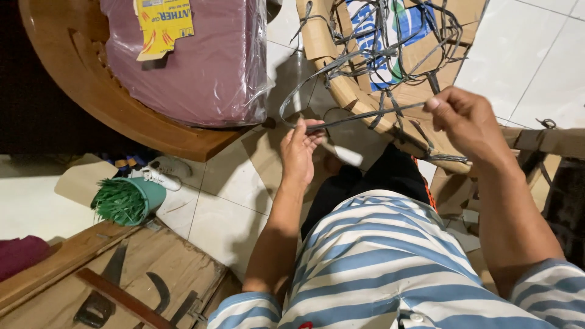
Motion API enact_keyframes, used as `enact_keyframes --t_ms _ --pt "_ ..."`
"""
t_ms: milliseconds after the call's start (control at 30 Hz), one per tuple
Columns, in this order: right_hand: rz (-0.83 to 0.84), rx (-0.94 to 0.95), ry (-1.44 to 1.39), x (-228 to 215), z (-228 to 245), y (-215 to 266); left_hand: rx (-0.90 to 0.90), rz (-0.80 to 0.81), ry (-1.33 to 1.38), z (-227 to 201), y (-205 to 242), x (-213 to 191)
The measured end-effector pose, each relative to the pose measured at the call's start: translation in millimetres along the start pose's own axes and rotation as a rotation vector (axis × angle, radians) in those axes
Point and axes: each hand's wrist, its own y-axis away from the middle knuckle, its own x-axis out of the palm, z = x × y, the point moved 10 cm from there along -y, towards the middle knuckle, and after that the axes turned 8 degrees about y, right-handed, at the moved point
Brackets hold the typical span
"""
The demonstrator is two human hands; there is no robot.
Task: The person uses their hands to tie and secure several pieces of cardboard and black wire together, forming a curved structure on the workshop floor.
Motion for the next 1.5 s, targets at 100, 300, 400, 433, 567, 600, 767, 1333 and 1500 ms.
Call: enact_keyframes --t_ms 100,300,400,433,567,600,767,1333,1500 --pt "-0.141 -0.165 -0.234 -11.6 -4.2 -3.7 -0.034 -0.009 0.050 9.0 -1.1 -7.6" --pt "-0.233 -0.252 -0.525 -17.3 -25.1 -18.0 -0.031 -0.032 0.086 1.7 -2.5 -18.7" --pt "-0.245 -0.234 -0.510 -20.7 -27.8 -14.8 -0.013 -0.040 0.081 -6.9 -0.2 -25.2" --pt "-0.274 -0.244 -0.477 -24.9 -28.3 -12.8 0.002 -0.048 0.082 -10.3 0.2 -27.5" --pt "-0.285 -0.323 -0.526 -28.2 -23.8 -10.5 0.008 -0.089 0.083 -9.9 1.8 -48.6" --pt "-0.274 -0.332 -0.502 -25.1 -17.6 -5.3 0.006 -0.107 0.057 -8.2 3.4 -55.6" --pt "-0.275 -0.368 -0.249 4.7 6.3 12.8 0.095 -0.428 -0.416 -21.3 31.1 -107.1" --pt "0.370 -0.602 -0.306 122.4 89.7 7.5 -0.156 -0.132 -0.716 -56.8 80.1 -138.5" --pt "0.331 -0.414 -0.420 90.6 44.5 -38.0 -0.397 -0.430 -1.159 3.2 5.2 -306.1"
